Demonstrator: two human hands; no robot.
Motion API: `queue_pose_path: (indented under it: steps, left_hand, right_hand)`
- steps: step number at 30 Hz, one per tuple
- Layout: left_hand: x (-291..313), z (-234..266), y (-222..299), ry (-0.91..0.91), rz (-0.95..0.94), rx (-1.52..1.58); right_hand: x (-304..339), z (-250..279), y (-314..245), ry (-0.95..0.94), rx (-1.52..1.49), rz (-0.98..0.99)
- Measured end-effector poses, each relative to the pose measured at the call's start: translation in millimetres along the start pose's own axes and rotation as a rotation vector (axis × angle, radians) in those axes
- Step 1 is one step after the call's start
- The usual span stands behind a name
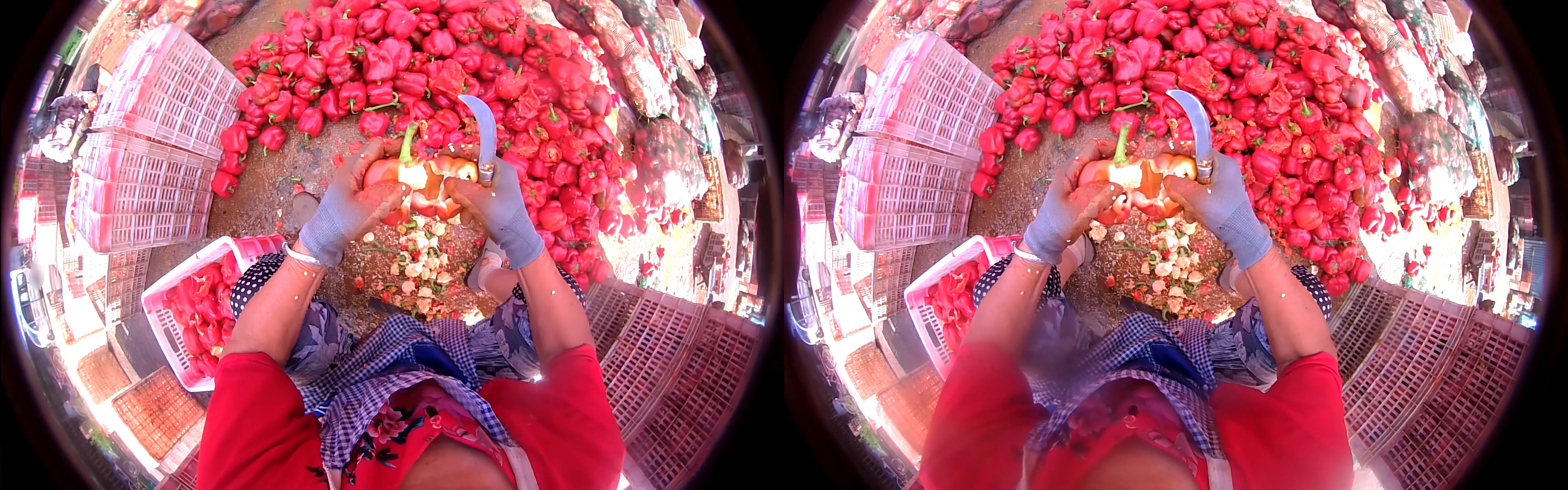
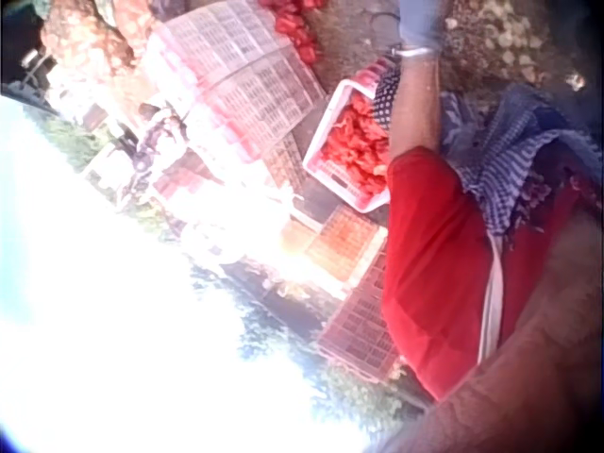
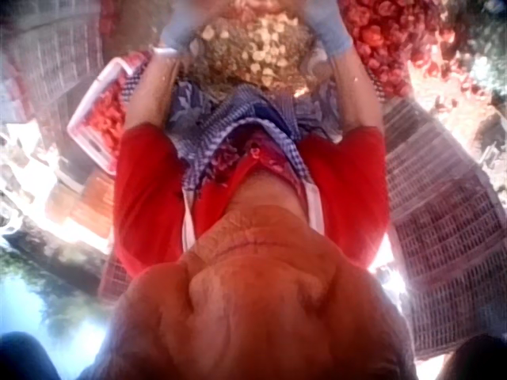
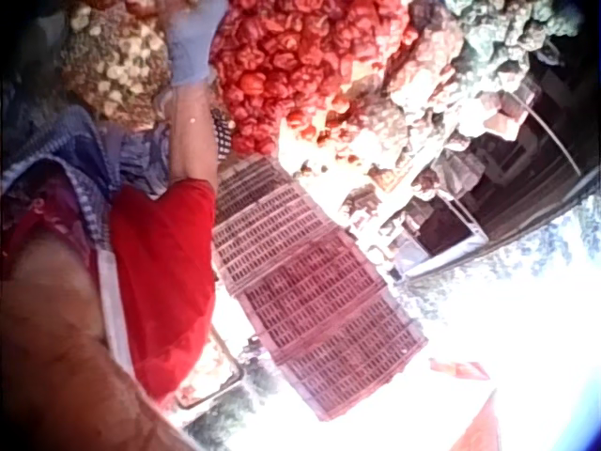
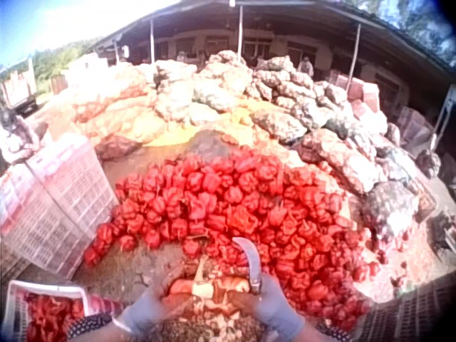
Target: The person removes the stems and seeds from red peppers using a curved blade and places the cleaned peppers into a white plastic crate.
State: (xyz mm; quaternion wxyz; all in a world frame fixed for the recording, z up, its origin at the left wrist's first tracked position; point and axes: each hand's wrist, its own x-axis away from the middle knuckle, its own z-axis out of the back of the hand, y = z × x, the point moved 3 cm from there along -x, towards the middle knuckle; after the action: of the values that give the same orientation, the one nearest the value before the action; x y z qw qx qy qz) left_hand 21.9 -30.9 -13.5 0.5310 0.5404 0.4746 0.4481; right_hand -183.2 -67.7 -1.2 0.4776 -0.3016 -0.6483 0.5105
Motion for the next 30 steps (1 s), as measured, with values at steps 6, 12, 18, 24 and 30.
queue_pose_path:
  steps: [6, 12, 18, 24, 30]
  left_hand:
    - [-13.2, -0.4, -5.5, 0.215, 0.15, 0.739]
    - [-24.5, 12.5, -31.9, 0.556, 0.088, 0.833]
    - [-13.3, 33.4, -0.8, 0.741, 0.083, 0.829]
    - [7.2, 86.6, 11.1, 1.16, -0.395, 0.062]
    - [20.5, 165.7, -10.2, 1.484, -0.381, 0.398]
  right_hand:
    - [-9.6, -4.1, 13.2, 0.209, -0.135, 0.091]
    - [-15.0, -33.3, 3.1, 0.349, -0.142, 0.207]
    - [-30.4, -64.3, 18.8, 0.353, -0.411, 0.088]
    - [-28.6, -145.9, -24.9, 0.333, -0.405, 0.214]
    - [-17.6, -179.8, -102.6, 0.372, 0.012, 0.834]
